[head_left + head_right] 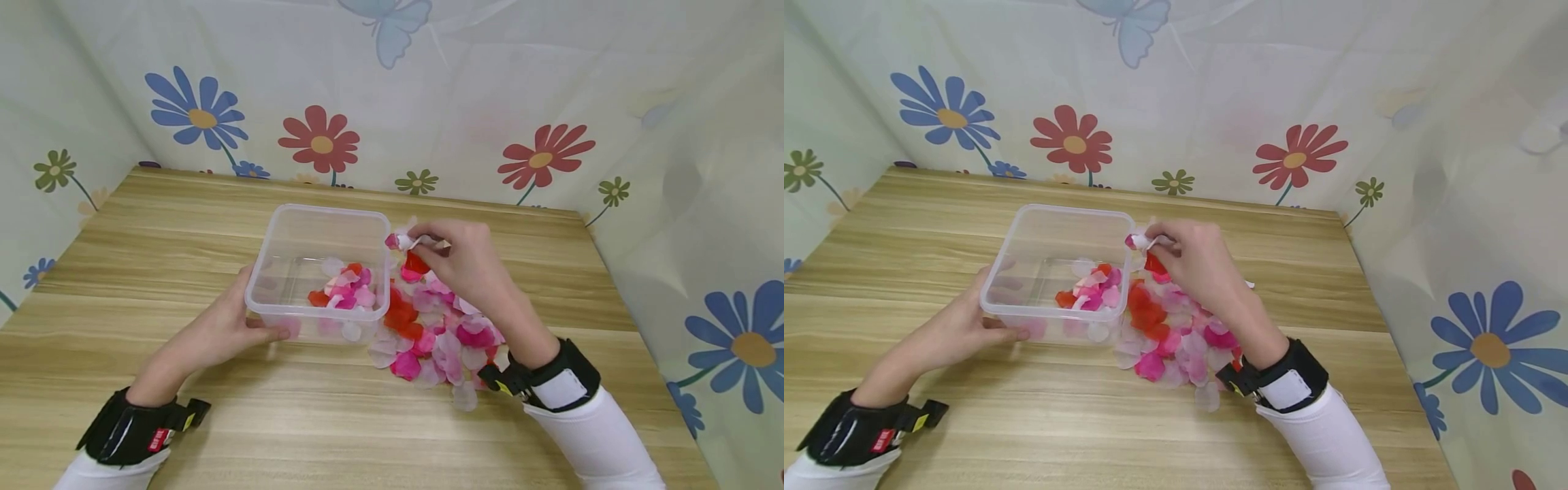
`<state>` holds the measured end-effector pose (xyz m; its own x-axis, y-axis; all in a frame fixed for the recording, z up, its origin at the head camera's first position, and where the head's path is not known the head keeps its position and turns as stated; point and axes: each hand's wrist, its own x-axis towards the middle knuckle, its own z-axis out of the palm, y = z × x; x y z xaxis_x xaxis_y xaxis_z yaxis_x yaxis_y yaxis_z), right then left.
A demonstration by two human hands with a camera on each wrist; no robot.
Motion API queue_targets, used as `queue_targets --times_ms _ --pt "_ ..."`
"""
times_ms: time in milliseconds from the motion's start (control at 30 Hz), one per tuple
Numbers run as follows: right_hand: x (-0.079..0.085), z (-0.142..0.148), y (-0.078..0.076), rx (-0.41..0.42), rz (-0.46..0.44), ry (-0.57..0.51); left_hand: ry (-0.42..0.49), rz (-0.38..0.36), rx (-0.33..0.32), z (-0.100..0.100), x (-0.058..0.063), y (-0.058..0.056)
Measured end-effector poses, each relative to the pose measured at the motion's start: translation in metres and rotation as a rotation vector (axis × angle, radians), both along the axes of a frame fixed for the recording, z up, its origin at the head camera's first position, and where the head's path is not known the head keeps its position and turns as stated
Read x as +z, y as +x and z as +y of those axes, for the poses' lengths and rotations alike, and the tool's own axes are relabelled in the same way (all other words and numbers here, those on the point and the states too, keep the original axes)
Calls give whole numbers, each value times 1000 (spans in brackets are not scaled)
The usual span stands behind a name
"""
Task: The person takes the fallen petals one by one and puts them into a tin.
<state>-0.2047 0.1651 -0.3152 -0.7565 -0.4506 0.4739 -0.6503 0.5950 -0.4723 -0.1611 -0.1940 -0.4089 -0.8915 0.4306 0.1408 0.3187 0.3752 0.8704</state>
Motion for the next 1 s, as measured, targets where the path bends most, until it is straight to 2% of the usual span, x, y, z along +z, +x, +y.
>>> queue_targets --times_ms 233,533,1000 --pt "8 -10 3 20 -7 -30 -28 29 0 -3 -3 -1" --pt "13 -27 8 103 7 -47 -27 30 -7 -4 -4 -1" --pt "7 -52 7 178 -41 -13 -22 8 -9 -3 -3 0"
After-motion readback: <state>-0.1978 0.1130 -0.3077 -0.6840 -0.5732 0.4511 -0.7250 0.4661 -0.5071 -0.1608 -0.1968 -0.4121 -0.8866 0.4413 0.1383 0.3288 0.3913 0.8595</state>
